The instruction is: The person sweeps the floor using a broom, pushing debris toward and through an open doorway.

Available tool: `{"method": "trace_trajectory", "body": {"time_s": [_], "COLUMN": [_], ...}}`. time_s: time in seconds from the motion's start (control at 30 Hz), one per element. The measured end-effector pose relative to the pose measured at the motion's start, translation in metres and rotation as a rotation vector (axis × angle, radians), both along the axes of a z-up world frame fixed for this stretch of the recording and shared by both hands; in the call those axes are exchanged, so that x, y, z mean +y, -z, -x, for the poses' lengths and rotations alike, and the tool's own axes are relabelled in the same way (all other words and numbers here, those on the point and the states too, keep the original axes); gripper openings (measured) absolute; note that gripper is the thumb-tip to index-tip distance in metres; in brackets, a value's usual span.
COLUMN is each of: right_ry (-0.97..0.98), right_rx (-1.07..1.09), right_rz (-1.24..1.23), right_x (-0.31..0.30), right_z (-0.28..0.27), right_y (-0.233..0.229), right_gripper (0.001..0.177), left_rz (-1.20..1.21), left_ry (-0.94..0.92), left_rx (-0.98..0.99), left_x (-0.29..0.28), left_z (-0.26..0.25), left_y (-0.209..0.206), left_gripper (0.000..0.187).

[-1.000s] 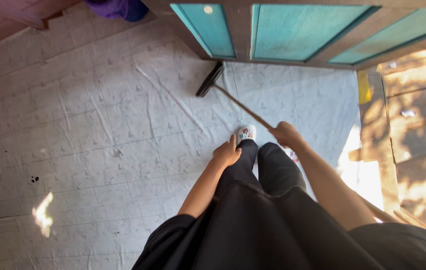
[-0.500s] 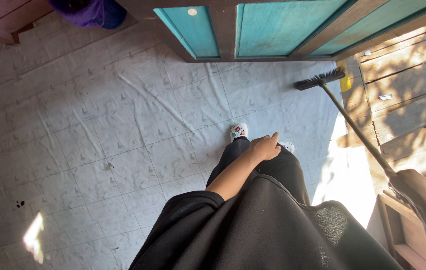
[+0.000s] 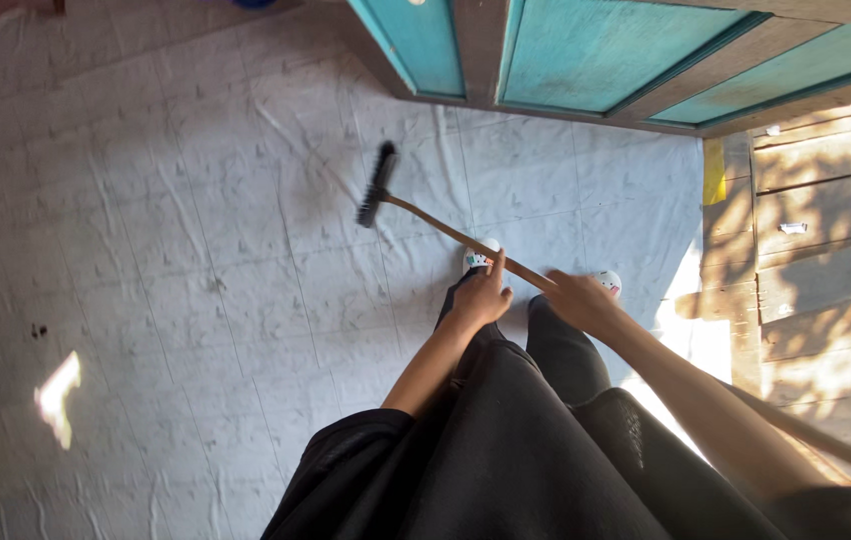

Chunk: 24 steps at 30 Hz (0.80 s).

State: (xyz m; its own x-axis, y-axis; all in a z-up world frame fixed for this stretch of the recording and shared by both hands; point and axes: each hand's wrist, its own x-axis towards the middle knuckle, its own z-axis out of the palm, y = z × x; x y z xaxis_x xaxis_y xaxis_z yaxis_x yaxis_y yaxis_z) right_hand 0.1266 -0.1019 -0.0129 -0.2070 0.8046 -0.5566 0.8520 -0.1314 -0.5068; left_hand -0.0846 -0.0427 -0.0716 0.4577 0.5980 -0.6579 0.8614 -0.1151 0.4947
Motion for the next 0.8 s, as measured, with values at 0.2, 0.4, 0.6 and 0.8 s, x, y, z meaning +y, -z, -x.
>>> {"method": "trace_trajectory", "body": {"time_s": [0.2,0.4,0.6,0.8], "right_ry": [-0.036,-0.121,0.228,0.692], "right_rx": [-0.151,-0.108,-0.366,-0.344], "right_rz": [0.261,-0.011,0.464,0.748], "right_x": [0.084,-0.020,-0.168,-0.214], "right_z": [0.069,-0.126,-0.338,-0.352], "right_y": [0.034,0.083,-0.009,-0.108], "right_gripper": [0.023,0.041,0.042,0.043], "left_rz": [0.076,0.094,0.085,0.057], "left_ry": [-0.371,-0.289,-0.017,0.029], "left_rx": [0.047,0.043,-0.132,-0.235], "left_x": [-0.025,-0.064,-0.088,-0.100], "left_z": [0.015,-0.036,-0.175,-0.203], "left_y": [-0.002,0.017,-0.007,-0.011], "left_gripper": [0.089,0.089,0.085,0.075]}}
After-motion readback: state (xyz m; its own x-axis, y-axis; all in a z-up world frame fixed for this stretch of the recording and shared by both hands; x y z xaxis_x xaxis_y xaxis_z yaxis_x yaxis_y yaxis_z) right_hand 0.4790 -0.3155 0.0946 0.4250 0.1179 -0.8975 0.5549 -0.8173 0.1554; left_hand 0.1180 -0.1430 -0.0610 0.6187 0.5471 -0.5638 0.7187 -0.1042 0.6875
